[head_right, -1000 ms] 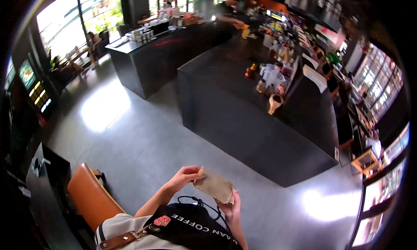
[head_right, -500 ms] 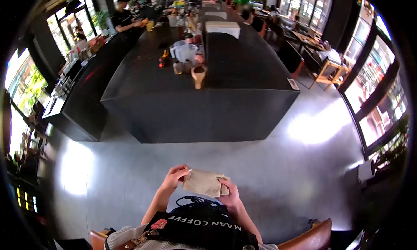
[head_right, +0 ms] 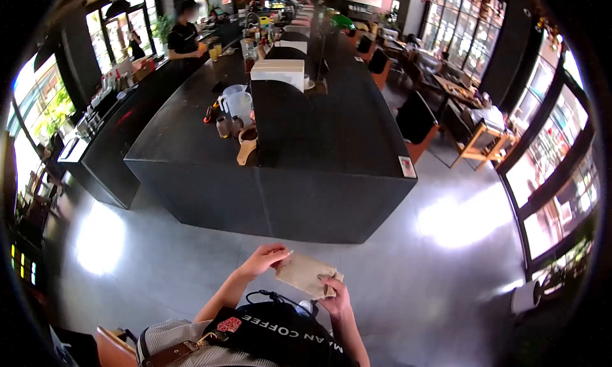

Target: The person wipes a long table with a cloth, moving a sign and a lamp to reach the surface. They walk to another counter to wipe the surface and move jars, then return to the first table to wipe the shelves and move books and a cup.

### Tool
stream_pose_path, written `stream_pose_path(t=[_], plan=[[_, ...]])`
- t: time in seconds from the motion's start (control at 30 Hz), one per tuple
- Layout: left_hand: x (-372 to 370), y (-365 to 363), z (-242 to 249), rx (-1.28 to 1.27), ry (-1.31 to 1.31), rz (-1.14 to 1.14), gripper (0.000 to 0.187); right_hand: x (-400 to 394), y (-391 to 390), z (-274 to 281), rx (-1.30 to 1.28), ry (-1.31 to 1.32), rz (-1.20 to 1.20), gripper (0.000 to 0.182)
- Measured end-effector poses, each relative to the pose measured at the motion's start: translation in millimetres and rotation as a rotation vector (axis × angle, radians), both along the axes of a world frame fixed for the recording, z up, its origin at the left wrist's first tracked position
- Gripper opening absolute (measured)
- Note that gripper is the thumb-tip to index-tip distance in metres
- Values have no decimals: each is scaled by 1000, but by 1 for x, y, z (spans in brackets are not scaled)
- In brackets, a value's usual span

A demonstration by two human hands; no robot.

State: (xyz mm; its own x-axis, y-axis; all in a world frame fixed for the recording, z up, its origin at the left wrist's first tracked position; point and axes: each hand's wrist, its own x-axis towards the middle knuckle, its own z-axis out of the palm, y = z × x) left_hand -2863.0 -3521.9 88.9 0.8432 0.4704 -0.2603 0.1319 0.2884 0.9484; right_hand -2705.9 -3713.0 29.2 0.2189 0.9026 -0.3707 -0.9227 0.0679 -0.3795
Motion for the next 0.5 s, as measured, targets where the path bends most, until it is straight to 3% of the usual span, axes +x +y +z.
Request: stream_pose_path(t=[0.17, 0.27, 0.5], plan=[[48, 13, -30, 177, 32, 113, 28, 61, 18, 13, 29, 17, -185, 37], [60, 28, -60, 103, -55, 302, 23, 105, 26, -13, 11, -21, -331, 41], [115, 99, -38, 173, 145, 463, 19, 215, 79, -31, -13, -97, -550, 27]])
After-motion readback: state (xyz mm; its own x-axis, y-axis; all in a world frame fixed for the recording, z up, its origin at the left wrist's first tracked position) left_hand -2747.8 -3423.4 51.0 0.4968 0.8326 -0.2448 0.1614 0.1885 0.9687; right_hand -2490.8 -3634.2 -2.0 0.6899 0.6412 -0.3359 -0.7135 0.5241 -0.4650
